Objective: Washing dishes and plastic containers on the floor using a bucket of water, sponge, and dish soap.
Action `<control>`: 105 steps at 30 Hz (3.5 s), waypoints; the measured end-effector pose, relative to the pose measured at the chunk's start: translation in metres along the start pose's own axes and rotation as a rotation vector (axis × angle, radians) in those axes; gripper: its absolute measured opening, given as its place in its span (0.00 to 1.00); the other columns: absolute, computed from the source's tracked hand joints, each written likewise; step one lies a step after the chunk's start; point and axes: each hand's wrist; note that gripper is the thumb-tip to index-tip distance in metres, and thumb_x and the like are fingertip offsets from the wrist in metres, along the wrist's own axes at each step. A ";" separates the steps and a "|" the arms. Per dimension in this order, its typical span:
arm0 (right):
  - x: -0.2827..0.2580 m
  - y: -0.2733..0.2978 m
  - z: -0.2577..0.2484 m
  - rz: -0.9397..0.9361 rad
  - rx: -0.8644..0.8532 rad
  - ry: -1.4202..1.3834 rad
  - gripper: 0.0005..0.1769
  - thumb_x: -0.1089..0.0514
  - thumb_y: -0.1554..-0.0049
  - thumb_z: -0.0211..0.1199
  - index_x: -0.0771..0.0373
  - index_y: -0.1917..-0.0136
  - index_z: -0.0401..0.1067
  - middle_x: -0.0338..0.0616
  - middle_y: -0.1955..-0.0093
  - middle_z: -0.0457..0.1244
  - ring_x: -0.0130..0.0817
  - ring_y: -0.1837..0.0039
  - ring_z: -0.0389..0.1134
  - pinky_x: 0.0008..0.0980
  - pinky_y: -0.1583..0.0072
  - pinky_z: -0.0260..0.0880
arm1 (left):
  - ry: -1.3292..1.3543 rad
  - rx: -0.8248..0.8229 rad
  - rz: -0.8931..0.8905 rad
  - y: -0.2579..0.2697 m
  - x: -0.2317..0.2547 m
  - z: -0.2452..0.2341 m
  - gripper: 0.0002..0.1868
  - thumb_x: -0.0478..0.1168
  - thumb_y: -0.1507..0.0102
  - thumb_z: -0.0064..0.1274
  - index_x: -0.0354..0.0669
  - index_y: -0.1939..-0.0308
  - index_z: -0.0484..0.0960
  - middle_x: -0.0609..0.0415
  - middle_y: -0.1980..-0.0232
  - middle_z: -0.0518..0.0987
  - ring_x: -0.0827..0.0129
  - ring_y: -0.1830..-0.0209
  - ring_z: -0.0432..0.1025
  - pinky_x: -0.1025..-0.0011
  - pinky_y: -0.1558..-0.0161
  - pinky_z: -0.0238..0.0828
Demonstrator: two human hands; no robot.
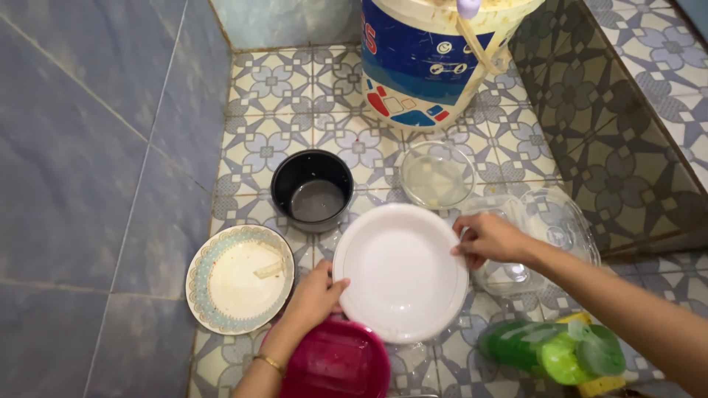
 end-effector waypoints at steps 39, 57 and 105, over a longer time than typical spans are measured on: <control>0.029 -0.120 -0.082 0.148 0.336 -0.452 0.20 0.68 0.48 0.64 0.68 0.41 0.79 0.50 0.60 0.73 0.36 0.66 0.75 0.35 0.61 0.80 | -0.486 0.196 0.217 -0.240 0.111 0.081 0.18 0.42 0.44 0.57 0.34 0.54 0.84 0.36 0.66 0.83 0.45 0.59 0.79 0.54 0.51 0.75; 0.014 -0.099 -0.054 -0.295 0.657 -0.636 0.23 0.69 0.48 0.67 0.67 0.38 0.77 0.42 0.43 0.73 0.23 0.47 0.72 0.24 0.44 0.75 | -0.166 0.511 0.494 -0.159 0.141 0.082 0.26 0.34 0.37 0.53 0.49 0.34 0.77 0.39 0.68 0.83 0.56 0.73 0.81 0.62 0.69 0.75; 0.036 0.018 -0.136 -0.141 0.534 -0.647 0.26 0.66 0.45 0.53 0.68 0.33 0.69 0.47 0.42 0.71 0.37 0.53 0.75 0.35 0.51 0.77 | -0.014 -0.342 0.797 0.019 0.171 0.156 0.55 0.54 0.45 0.68 0.34 0.23 0.56 0.33 0.21 0.62 0.43 0.21 0.57 0.55 0.26 0.54</control>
Point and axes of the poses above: each hand's wrist, its own y-axis away from the middle knuckle, its own z-axis out of the palm, x = y × z
